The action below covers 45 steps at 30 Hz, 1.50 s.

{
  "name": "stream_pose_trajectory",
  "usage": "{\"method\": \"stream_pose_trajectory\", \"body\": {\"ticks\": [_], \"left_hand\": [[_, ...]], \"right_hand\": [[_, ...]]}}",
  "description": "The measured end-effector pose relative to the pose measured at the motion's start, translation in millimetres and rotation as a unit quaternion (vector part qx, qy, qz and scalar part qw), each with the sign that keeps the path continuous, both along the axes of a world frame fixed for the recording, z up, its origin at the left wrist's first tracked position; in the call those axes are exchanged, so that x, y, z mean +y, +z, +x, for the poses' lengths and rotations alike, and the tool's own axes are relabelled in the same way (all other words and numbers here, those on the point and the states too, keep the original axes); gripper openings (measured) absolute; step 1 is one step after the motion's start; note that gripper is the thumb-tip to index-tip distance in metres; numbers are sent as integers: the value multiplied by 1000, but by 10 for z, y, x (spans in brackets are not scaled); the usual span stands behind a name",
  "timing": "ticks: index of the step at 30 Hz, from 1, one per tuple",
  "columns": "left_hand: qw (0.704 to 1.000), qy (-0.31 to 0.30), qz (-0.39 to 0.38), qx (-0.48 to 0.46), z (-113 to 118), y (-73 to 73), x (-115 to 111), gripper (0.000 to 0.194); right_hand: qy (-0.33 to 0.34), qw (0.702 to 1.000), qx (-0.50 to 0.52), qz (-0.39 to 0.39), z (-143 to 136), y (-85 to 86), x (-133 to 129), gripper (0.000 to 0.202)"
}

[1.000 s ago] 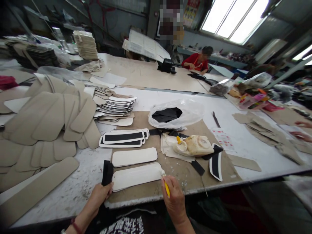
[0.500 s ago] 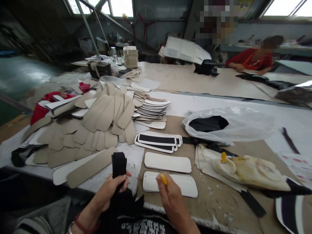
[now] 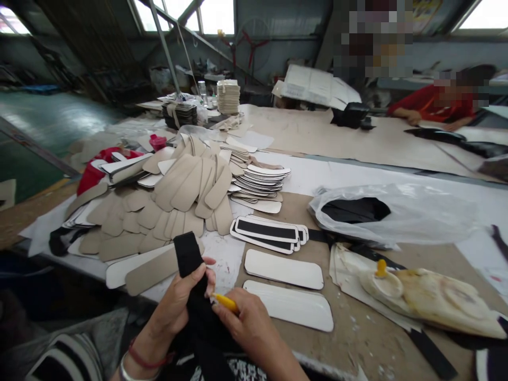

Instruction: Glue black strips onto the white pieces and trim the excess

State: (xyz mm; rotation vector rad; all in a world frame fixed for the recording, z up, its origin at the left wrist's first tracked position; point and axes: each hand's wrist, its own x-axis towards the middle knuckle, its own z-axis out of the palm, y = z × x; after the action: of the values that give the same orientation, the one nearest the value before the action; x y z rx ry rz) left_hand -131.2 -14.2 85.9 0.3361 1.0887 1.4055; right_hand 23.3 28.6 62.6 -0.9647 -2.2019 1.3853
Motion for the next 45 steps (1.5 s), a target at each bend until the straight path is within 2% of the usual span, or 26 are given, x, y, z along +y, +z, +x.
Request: {"method": "stream_pose_trajectory", "body": {"ticks": [2,4,7,10,13,15,16,19,22,25,28,32,37,45], "left_hand": [[999,7,-2,-35,6,-3,18,22],[998,17,2,-67,28,-13,38,21],[996,23,15,-91,70,-27,62,21],[996,10,30,-83,94,-28,73,23],[997,-4,36,-75,102,-20,72,25],[997,-18,27,-77,109,-17,70,26],[997,-23,19,-77,115,-17,69,27],[997,-32,-4,-69,133,-18,76,27],[997,-40,-1,-71,136,-13,91,28],[996,-53,22,-69,124,-2,104,29],[995,-65,33,-63,121,-3,117,29],[995,-53,30,-80,142,-44,139,30],[987,3,-12,-157,213,-123,87,32],[988,39,-63,-137,317,-245,-71,31]], "right_hand": [[-19,1000,8,2,-19,-14,46,27],[-7,1000,15,-11,-49,-20,89,28],[30,997,2,-73,-70,-21,112,31],[28,990,-57,-129,-18,2,121,38],[-14,991,-131,-36,35,58,154,37],[-34,992,-117,13,18,83,166,26],[-35,995,-90,7,-7,82,164,22],[-20,996,1,-90,-90,39,144,25],[-31,986,28,-161,-96,5,163,35],[-59,993,9,-106,-53,32,233,29],[-35,997,17,-68,-68,50,262,18],[2,992,71,-106,-153,-31,198,24],[-27,987,72,-140,-164,-142,165,21],[-72,995,-59,-37,-173,-306,77,34]]}}
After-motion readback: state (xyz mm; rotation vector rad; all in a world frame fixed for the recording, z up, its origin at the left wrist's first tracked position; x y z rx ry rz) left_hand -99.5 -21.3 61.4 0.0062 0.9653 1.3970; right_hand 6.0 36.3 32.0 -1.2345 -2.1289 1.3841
